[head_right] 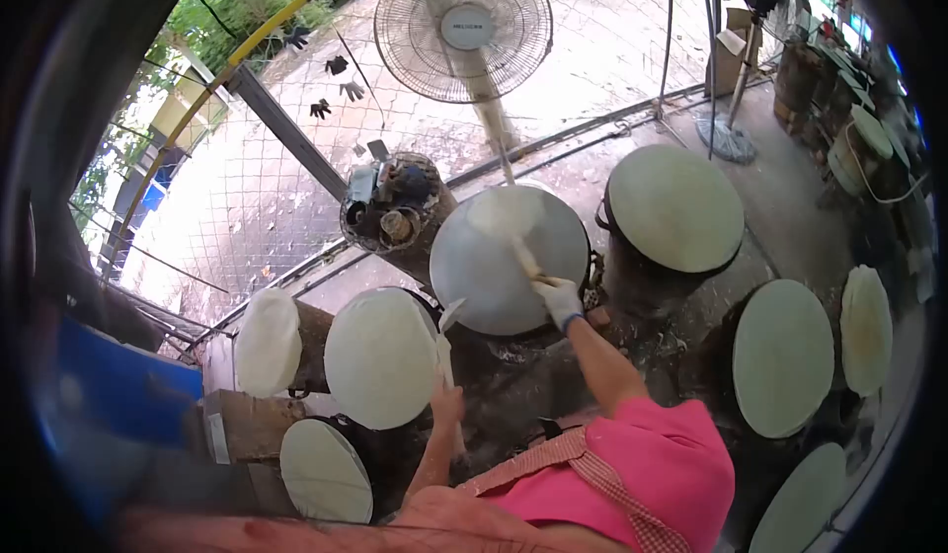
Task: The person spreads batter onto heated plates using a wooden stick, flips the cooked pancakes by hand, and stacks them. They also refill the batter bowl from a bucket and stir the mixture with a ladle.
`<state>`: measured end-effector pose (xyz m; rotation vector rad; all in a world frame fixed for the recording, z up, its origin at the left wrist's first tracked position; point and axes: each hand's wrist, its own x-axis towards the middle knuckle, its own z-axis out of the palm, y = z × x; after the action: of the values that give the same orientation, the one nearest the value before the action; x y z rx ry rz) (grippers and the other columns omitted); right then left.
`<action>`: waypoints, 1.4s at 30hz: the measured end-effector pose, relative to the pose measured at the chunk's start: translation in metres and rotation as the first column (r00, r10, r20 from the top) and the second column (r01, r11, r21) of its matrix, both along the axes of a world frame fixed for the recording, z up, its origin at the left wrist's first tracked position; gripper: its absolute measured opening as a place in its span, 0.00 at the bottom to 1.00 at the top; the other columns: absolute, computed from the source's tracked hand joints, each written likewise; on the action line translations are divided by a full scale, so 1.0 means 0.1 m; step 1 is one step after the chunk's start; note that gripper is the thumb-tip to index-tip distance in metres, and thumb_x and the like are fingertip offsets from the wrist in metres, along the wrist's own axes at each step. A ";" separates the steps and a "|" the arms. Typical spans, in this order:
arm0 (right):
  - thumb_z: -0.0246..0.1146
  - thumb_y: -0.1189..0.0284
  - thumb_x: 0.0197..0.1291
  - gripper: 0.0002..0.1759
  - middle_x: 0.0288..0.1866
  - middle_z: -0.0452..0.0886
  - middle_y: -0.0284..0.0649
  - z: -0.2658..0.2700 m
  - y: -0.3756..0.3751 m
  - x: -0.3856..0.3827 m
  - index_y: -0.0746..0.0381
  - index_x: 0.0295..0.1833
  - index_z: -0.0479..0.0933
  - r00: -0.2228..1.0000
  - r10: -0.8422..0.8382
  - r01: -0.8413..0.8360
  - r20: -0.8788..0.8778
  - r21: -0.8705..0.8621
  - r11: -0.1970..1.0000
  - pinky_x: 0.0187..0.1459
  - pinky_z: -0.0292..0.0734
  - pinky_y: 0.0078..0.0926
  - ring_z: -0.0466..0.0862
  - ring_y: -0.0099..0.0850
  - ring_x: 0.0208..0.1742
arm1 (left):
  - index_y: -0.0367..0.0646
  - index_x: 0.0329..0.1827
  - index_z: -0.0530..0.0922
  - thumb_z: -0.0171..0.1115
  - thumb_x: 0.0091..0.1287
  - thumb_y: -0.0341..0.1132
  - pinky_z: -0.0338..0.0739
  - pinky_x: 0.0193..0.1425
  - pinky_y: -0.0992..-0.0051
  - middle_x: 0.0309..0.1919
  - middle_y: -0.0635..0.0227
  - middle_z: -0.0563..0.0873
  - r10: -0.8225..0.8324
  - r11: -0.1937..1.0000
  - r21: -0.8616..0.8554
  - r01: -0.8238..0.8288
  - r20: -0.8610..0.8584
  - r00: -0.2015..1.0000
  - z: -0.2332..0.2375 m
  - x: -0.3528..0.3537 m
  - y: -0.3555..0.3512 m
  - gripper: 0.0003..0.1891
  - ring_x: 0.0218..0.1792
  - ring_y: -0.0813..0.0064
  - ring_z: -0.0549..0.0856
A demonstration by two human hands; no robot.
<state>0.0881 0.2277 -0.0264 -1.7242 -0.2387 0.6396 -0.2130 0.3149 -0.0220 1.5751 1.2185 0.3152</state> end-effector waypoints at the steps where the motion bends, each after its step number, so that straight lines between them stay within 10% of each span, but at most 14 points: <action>1: 0.62 0.67 0.52 0.15 0.30 0.84 0.42 0.18 -0.04 0.09 0.64 0.43 0.81 1.000 0.000 0.000 -0.011 -0.011 1.000 0.36 0.77 0.23 0.82 0.25 0.31 | 0.48 0.70 0.57 0.54 0.52 0.29 0.74 0.45 0.68 0.54 0.50 0.75 0.018 0.995 0.093 -0.021 0.041 0.999 -0.03 -0.06 -0.05 0.37 0.44 0.58 0.80; 3: 0.64 0.68 0.49 0.15 0.32 0.84 0.43 0.38 -0.05 0.21 0.65 0.41 0.82 0.901 0.251 -0.200 0.354 -0.174 0.964 0.36 0.76 0.28 0.83 0.31 0.32 | 0.44 0.68 0.59 0.54 0.51 0.29 0.73 0.46 0.67 0.47 0.49 0.77 -0.020 0.987 0.157 0.019 0.003 1.000 -0.30 -0.14 0.00 0.35 0.43 0.58 0.80; 7: 0.66 0.67 0.47 0.16 0.29 0.84 0.45 -0.24 -0.46 0.73 0.68 0.39 0.82 0.997 -0.069 0.065 0.020 0.162 0.985 0.34 0.75 0.32 0.81 0.32 0.30 | 0.40 0.66 0.60 0.53 0.51 0.29 0.73 0.47 0.67 0.40 0.47 0.79 -0.057 0.907 0.408 0.105 -0.128 0.990 -0.43 -0.20 0.08 0.34 0.41 0.58 0.79; 9: 0.67 0.70 0.46 0.16 0.30 0.84 0.41 -0.26 -0.30 0.39 0.68 0.40 0.82 0.990 0.065 -0.062 0.121 -0.031 0.998 0.35 0.75 0.27 0.81 0.26 0.32 | 0.42 0.66 0.61 0.53 0.51 0.31 0.75 0.43 0.64 0.40 0.45 0.79 0.018 0.983 0.185 -0.007 -0.058 0.998 -0.15 -0.12 0.03 0.34 0.38 0.56 0.81; 12: 0.68 0.71 0.45 0.16 0.32 0.84 0.39 -0.42 -0.11 0.37 0.66 0.41 0.82 0.975 0.218 -0.201 -0.042 0.248 0.948 0.35 0.75 0.23 0.80 0.23 0.32 | 0.49 0.70 0.55 0.52 0.52 0.32 0.68 0.57 0.64 0.57 0.46 0.73 -0.022 0.988 0.149 0.041 -0.126 0.992 0.01 -0.03 -0.13 0.37 0.54 0.49 0.75; 15: 0.68 0.74 0.47 0.15 0.32 0.83 0.36 0.16 -0.42 0.90 0.69 0.42 0.81 0.936 0.332 -0.325 -0.115 0.071 0.943 0.33 0.73 0.23 0.78 0.23 0.31 | 0.48 0.69 0.56 0.52 0.53 0.33 0.75 0.30 0.64 0.33 0.48 0.80 0.005 0.964 0.266 0.020 -0.096 0.995 -0.40 -0.19 -0.04 0.36 0.25 0.58 0.81; 17: 0.68 0.74 0.47 0.15 0.31 0.83 0.36 -0.04 -0.38 1.27 0.69 0.42 0.81 0.926 0.147 -0.115 -0.348 0.110 0.987 0.34 0.74 0.23 0.79 0.24 0.32 | 0.50 0.72 0.50 0.52 0.55 0.36 0.72 0.50 0.57 0.56 0.45 0.73 0.023 0.995 0.097 0.001 -0.251 0.968 -0.10 -0.05 -0.19 0.38 0.46 0.44 0.79; 21: 0.70 0.76 0.44 0.16 0.35 0.84 0.37 -0.43 -0.01 0.97 0.67 0.42 0.82 0.895 0.374 -0.321 -0.242 0.232 0.918 0.36 0.74 0.21 0.80 0.25 0.34 | 0.51 0.72 0.45 0.52 0.56 0.38 0.71 0.48 0.54 0.58 0.44 0.71 0.023 0.994 -0.095 -0.046 -0.237 0.971 0.24 0.12 -0.33 0.40 0.45 0.41 0.78; 23: 0.68 0.76 0.45 0.16 0.37 0.83 0.40 -0.29 -0.14 1.05 0.67 0.43 0.81 0.828 0.516 -0.456 -0.219 0.273 0.847 0.38 0.77 0.27 0.81 0.27 0.35 | 0.54 0.73 0.44 0.52 0.57 0.38 0.71 0.49 0.53 0.59 0.44 0.69 -0.049 0.977 0.189 0.100 -0.257 0.965 0.13 0.07 -0.39 0.40 0.46 0.39 0.77; 26: 0.67 0.75 0.46 0.16 0.37 0.83 0.41 -0.01 -0.19 1.59 0.66 0.44 0.81 0.845 0.452 -0.432 -0.286 0.134 0.892 0.36 0.78 0.28 0.82 0.29 0.33 | 0.55 0.73 0.43 0.51 0.58 0.37 0.71 0.50 0.54 0.59 0.44 0.69 -0.062 0.944 0.303 0.131 -0.227 0.972 -0.04 0.02 -0.40 0.40 0.47 0.39 0.77; 27: 0.69 0.71 0.46 0.16 0.26 0.83 0.38 -0.06 -0.08 1.70 0.64 0.42 0.82 0.855 0.313 -0.268 -0.413 0.167 0.949 0.15 0.65 0.17 0.74 0.23 0.15 | 0.55 0.73 0.43 0.51 0.58 0.37 0.71 0.50 0.54 0.59 0.44 0.69 -0.051 0.944 0.305 0.125 -0.239 0.970 0.07 0.05 -0.41 0.40 0.47 0.39 0.77; 29: 0.69 0.69 0.46 0.16 0.25 0.82 0.38 -0.09 0.13 1.78 0.63 0.42 0.83 0.885 0.353 -0.361 -0.304 0.030 0.932 0.16 0.66 0.21 0.74 0.23 0.16 | 0.41 0.71 0.49 0.52 0.57 0.33 0.60 0.65 0.67 0.65 0.49 0.63 0.013 0.992 0.130 0.011 -0.179 0.984 0.25 0.17 -0.51 0.37 0.65 0.51 0.65; 36: 0.69 0.75 0.46 0.15 0.39 0.84 0.41 -0.22 -0.05 1.87 0.65 0.43 0.82 0.747 0.615 -0.615 -0.254 0.089 0.784 0.44 0.77 0.23 0.82 0.26 0.35 | 0.40 0.69 0.55 0.53 0.57 0.33 0.60 0.65 0.69 0.64 0.51 0.65 0.159 0.980 0.134 -0.144 -0.103 0.982 0.25 0.23 -0.54 0.35 0.64 0.55 0.67; 42: 0.71 0.69 0.43 0.21 0.30 0.82 0.35 -0.04 0.58 1.92 0.68 0.43 0.81 0.670 0.684 -0.718 -0.289 -0.020 0.695 0.33 0.75 0.24 0.79 0.26 0.29 | 0.48 0.71 0.54 0.52 0.55 0.32 0.65 0.62 0.67 0.61 0.48 0.69 0.145 0.958 0.269 -0.100 -0.152 0.978 0.05 0.11 -0.56 0.36 0.60 0.52 0.72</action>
<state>0.2798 0.2860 -0.0302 -1.6197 -0.7148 1.4797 -0.2018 0.2587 -0.0169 1.7837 1.4584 0.4430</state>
